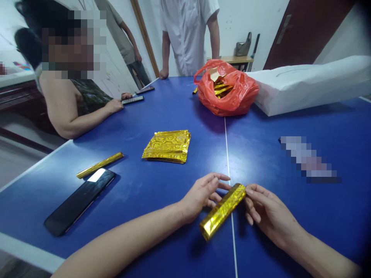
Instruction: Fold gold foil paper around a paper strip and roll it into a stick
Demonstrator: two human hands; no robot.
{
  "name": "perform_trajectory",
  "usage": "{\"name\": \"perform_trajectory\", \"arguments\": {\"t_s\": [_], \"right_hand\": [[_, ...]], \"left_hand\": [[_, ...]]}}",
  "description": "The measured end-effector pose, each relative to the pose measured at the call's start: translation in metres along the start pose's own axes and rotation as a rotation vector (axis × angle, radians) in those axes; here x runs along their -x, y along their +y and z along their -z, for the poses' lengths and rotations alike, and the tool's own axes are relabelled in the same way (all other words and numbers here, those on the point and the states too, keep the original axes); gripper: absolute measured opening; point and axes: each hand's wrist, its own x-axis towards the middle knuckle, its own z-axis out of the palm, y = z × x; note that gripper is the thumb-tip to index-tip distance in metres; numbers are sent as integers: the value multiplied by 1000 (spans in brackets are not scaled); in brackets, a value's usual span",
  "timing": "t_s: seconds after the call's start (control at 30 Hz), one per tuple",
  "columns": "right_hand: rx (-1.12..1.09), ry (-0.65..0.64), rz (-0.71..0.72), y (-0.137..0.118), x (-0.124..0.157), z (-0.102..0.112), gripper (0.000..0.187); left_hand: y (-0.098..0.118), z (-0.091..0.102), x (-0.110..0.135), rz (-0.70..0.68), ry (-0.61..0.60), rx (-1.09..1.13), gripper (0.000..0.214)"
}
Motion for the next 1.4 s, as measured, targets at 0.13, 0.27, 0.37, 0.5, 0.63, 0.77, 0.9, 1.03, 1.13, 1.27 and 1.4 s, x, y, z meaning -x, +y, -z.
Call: {"name": "perform_trajectory", "arguments": {"t_s": [0.13, 0.27, 0.37, 0.5, 0.63, 0.77, 0.9, 1.03, 1.13, 1.27, 1.4], "right_hand": [[-68, 92, 31, -3, -3, 5, 16], [-87, 141, 29, -3, -3, 7, 16], [-73, 116, 6, -4, -1, 6, 15], [-18, 23, -17, -3, 2, 2, 15], [54, -89, -14, -1, 4, 1, 18], [118, -162, -41, 0, 4, 1, 19], [160, -181, -58, -2, 3, 2, 22], [146, -181, -57, -2, 3, 2, 28], [79, -109, -37, -2, 3, 0, 22], [132, -100, -14, -2, 2, -4, 22], [314, -139, -40, -1, 3, -6, 30]], "left_hand": [[5, 2, 3, -131, -30, 99, 59], [7, -4, 7, -268, -57, 124, 64], [8, -9, 10, -321, -3, 69, 61], [12, -12, 12, -298, 153, -12, 40], [15, -9, 9, -293, 258, 19, 29], [17, -5, 6, -234, 288, 72, 29], [18, -3, 3, -189, 293, 111, 31], [18, 2, -3, -156, 292, 153, 31], [17, 5, -8, -108, 235, 151, 31], [18, 5, -10, -49, 141, 69, 36], [27, 3, -14, 20, 70, -62, 39]]}}
